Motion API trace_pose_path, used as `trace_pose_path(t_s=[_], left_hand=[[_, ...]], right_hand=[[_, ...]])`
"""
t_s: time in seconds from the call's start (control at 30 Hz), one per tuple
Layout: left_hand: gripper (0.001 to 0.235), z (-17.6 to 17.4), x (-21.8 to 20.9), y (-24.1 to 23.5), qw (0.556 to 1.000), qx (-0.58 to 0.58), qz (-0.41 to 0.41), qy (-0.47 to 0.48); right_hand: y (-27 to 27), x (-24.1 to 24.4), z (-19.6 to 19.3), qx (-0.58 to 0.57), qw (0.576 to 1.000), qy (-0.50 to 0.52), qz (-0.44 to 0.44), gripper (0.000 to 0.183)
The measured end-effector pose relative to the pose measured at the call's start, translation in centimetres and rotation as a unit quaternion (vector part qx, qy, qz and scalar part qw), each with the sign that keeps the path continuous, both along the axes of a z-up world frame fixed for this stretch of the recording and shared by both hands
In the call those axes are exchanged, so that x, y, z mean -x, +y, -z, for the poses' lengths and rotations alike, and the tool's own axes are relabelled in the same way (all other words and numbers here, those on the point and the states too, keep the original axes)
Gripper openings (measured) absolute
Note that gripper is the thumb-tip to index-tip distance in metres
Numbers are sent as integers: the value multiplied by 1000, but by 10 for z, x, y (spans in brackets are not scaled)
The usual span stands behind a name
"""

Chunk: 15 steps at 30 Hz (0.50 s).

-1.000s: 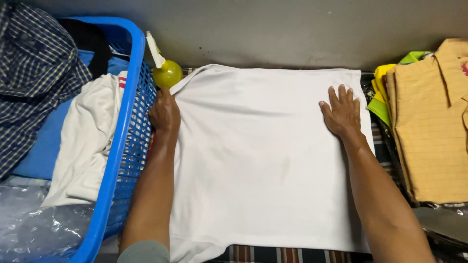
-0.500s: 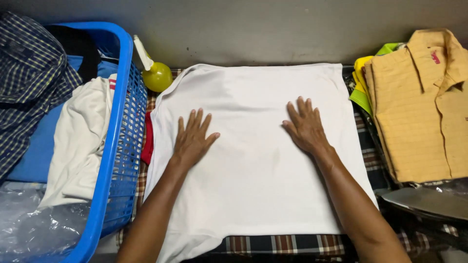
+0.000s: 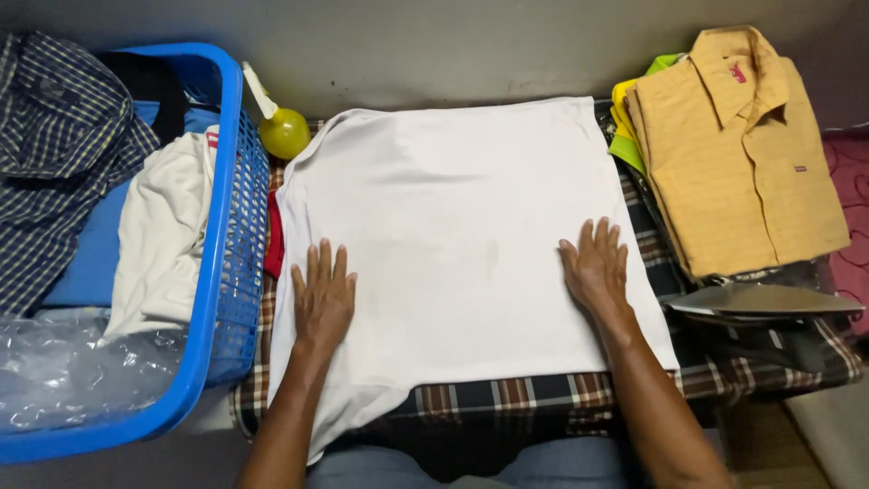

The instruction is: Ironing a white t-shirt on a low ironing board and then folding it.

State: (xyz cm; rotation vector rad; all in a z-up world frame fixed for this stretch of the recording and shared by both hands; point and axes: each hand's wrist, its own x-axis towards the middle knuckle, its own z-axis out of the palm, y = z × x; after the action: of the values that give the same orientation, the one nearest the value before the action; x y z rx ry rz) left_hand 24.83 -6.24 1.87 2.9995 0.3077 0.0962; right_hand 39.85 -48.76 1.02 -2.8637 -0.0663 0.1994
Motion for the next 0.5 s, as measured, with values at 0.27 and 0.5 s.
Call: trace_pose_path(t_s=[0.27, 0.5], left_hand=[[51, 14, 162, -6, 991, 0, -95, -95], [55, 5, 201, -3, 922, 216, -309, -87]], right_hand=[[-104, 144, 21, -6, 950, -306, -59, 43], [-147, 160, -2, -54, 973, -15, 224, 77]])
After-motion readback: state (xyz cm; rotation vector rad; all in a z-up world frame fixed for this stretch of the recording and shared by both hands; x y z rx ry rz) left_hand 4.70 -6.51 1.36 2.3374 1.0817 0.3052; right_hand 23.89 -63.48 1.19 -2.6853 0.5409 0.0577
